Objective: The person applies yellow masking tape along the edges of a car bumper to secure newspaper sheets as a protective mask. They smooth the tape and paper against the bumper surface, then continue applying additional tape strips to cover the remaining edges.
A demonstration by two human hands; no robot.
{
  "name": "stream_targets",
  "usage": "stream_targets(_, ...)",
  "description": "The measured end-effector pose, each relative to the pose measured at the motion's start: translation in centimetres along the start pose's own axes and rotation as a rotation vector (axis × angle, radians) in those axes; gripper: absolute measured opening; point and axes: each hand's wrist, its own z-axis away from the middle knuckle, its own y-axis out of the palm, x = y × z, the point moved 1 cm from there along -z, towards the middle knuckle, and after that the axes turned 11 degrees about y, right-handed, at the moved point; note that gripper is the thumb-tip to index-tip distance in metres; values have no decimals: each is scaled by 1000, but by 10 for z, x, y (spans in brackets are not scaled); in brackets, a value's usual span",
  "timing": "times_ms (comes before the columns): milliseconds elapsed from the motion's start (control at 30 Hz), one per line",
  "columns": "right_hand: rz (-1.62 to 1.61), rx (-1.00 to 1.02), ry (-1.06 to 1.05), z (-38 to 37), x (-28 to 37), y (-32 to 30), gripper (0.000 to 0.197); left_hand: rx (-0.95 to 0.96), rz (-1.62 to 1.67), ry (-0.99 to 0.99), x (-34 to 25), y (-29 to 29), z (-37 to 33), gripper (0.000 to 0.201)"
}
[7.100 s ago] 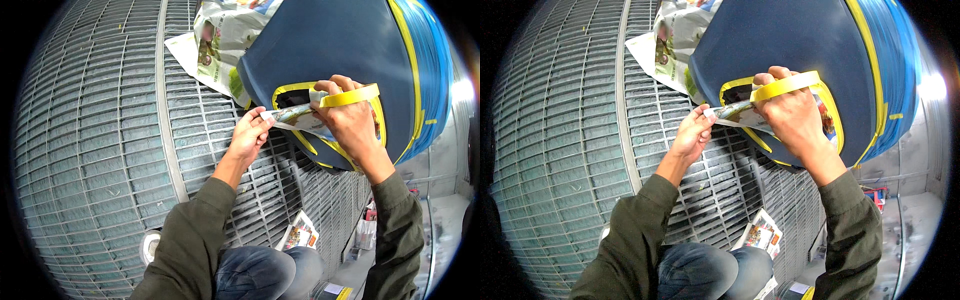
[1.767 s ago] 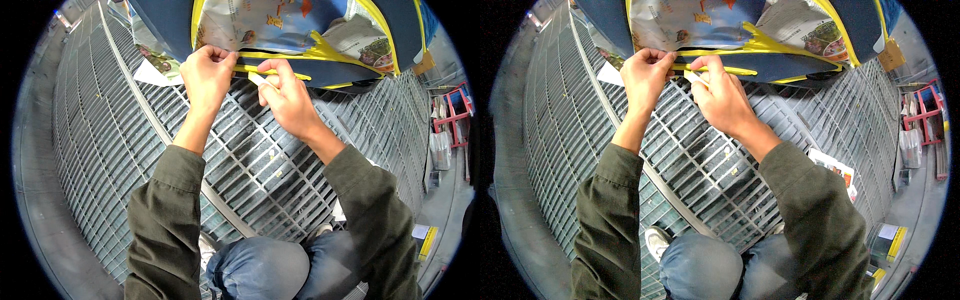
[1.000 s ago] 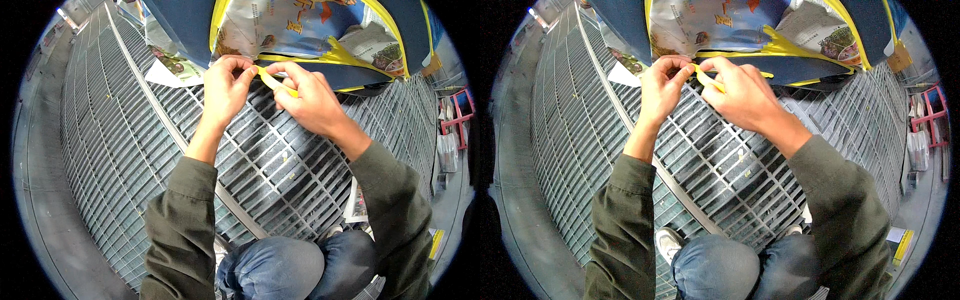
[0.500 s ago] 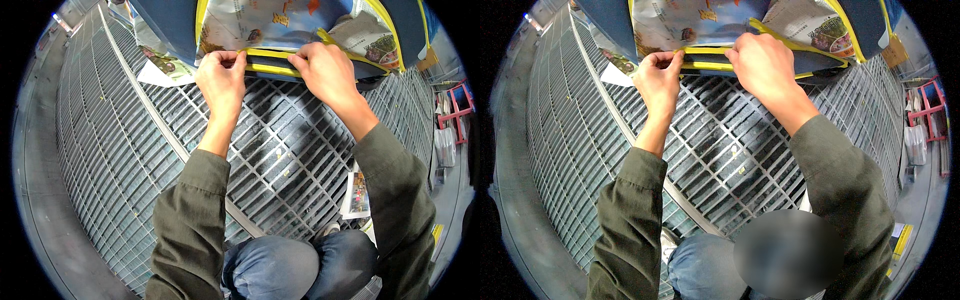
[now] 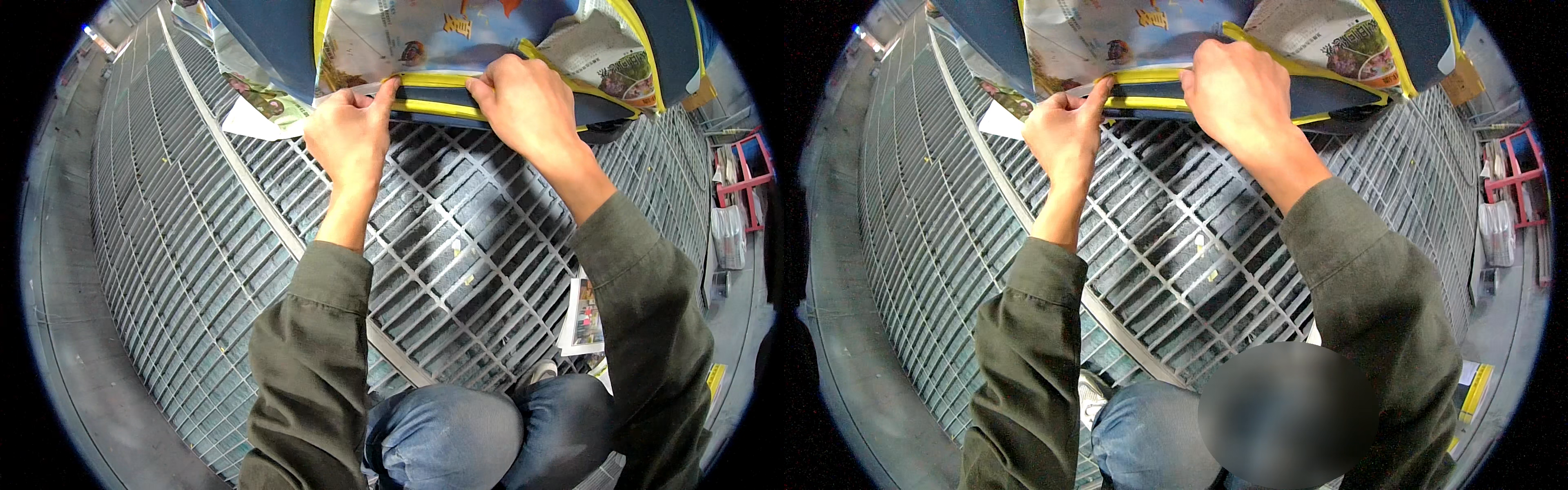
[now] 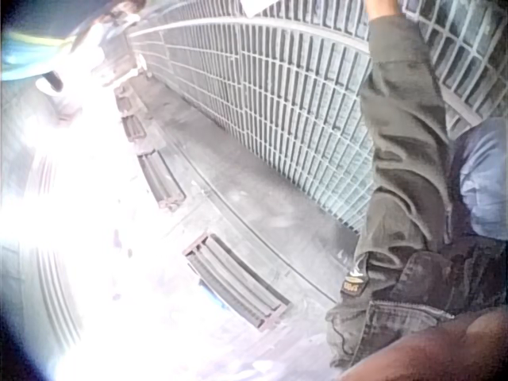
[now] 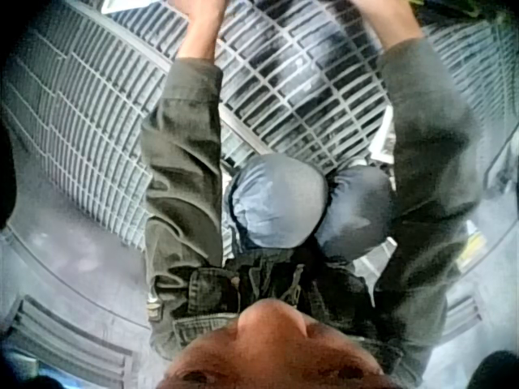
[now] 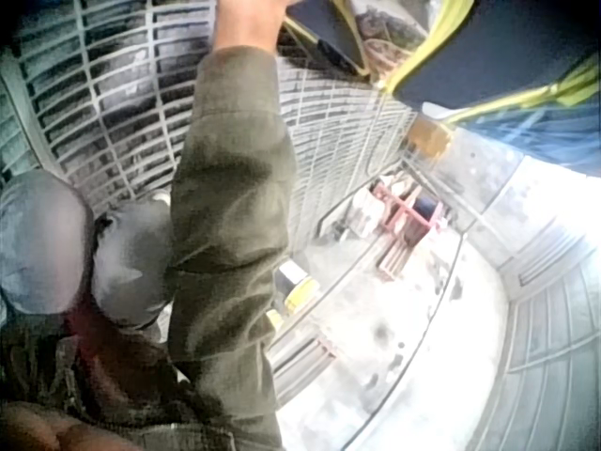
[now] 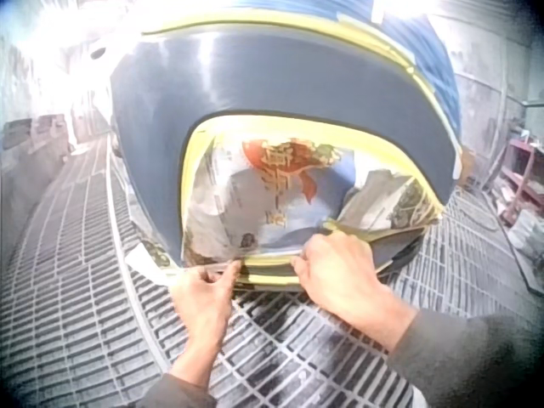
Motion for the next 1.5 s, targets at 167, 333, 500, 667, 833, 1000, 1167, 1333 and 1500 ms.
stream_targets(167,-12,12,-7,-1,3,-1,28,101,430,-431,-4,-2,-2,36)
stream_targets(333,-64,133,-22,0,-6,-12,28,120,875,-743,-9,13,4,34)
stream_targets(500,-340,104,-216,38,-22,-23,29,175,812,-728,2,12,6,35)
stream_targets(667,88,17,-112,34,-61,-32,25,158,814,-710,0,11,6,34)
stream_targets(833,69,-76,-68,12,-59,-33,25,88,868,-778,-9,16,8,35)
stream_targets(1000,120,-92,-29,2,-57,-24,27,127,954,-848,-10,25,17,39)
stream_targets(1167,144,-115,-42,0,-56,-23,28,116,1046,-855,-24,34,18,38)
stream_targets(1333,143,-76,-3,0,-54,-23,28,102,1049,-885,-35,43,22,37)
stream_targets(1500,135,-99,-29,2,-55,-23,28,146,1099,-862,-47,54,30,35)
